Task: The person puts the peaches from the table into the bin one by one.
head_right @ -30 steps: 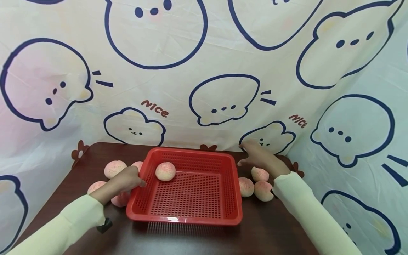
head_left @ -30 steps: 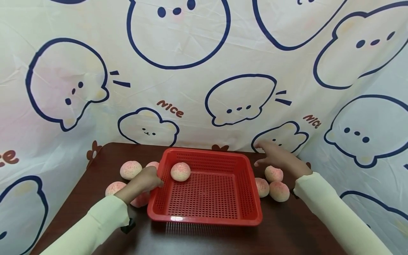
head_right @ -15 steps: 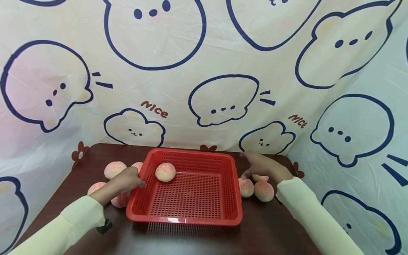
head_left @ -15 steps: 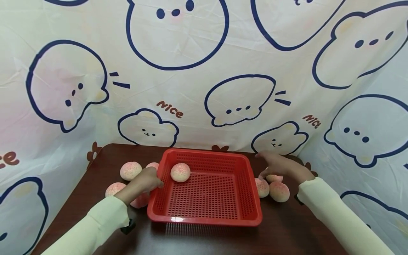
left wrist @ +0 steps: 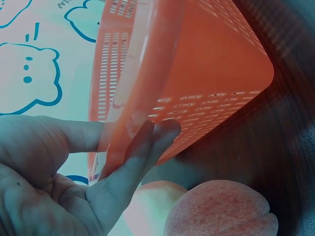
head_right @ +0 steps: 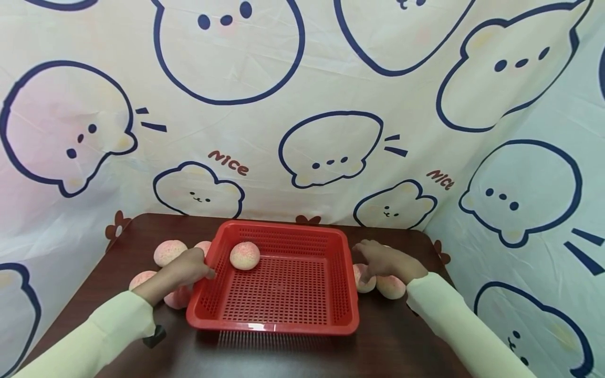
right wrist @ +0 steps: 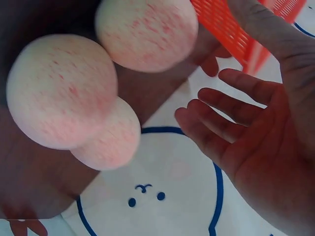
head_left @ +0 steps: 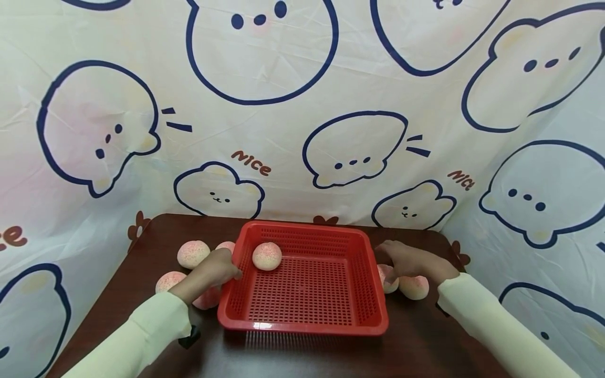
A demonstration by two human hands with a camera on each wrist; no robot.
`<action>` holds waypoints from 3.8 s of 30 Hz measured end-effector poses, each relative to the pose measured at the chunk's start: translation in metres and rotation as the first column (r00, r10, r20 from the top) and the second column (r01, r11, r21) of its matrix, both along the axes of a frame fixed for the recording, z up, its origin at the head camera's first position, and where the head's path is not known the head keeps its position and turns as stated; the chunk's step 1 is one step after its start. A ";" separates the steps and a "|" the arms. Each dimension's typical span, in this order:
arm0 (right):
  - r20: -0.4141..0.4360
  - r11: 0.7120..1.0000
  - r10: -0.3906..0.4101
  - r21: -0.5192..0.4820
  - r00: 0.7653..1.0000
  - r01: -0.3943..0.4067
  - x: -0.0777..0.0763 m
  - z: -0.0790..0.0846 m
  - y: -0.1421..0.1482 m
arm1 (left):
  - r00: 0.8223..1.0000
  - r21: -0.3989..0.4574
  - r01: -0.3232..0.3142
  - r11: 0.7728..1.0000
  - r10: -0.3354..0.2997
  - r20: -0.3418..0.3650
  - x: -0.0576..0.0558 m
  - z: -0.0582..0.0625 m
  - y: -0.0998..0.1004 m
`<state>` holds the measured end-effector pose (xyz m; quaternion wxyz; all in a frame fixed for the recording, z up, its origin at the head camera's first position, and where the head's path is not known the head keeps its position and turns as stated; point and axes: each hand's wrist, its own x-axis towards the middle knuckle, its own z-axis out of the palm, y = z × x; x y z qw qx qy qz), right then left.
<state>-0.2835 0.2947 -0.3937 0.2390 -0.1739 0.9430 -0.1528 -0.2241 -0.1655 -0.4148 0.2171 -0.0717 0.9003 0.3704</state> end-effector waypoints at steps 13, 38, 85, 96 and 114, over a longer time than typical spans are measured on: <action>-0.030 0.990 0.138 0.022 0.990 -0.138 0.005 -0.032 -0.003 | 1.000 0.000 0.001 1.000 -0.001 -0.016 0.000 -0.001 0.000; -0.167 0.983 0.184 0.024 0.969 -0.183 0.008 -0.053 0.001 | 1.000 0.008 -0.011 1.000 0.011 -0.013 0.001 -0.002 0.001; -0.223 0.994 0.043 0.107 0.974 -0.020 -0.027 0.017 0.006 | 0.999 0.018 0.014 1.000 -0.013 -0.030 0.002 0.000 0.000; -0.314 0.994 0.105 0.068 0.944 -0.088 -0.038 0.037 -0.005 | 0.999 0.018 0.016 1.000 -0.016 -0.033 0.002 0.001 0.000; -0.257 0.996 -0.025 -0.094 0.966 0.001 -0.029 0.051 -0.024 | 1.000 0.023 -0.008 1.000 0.008 -0.005 0.001 0.000 0.000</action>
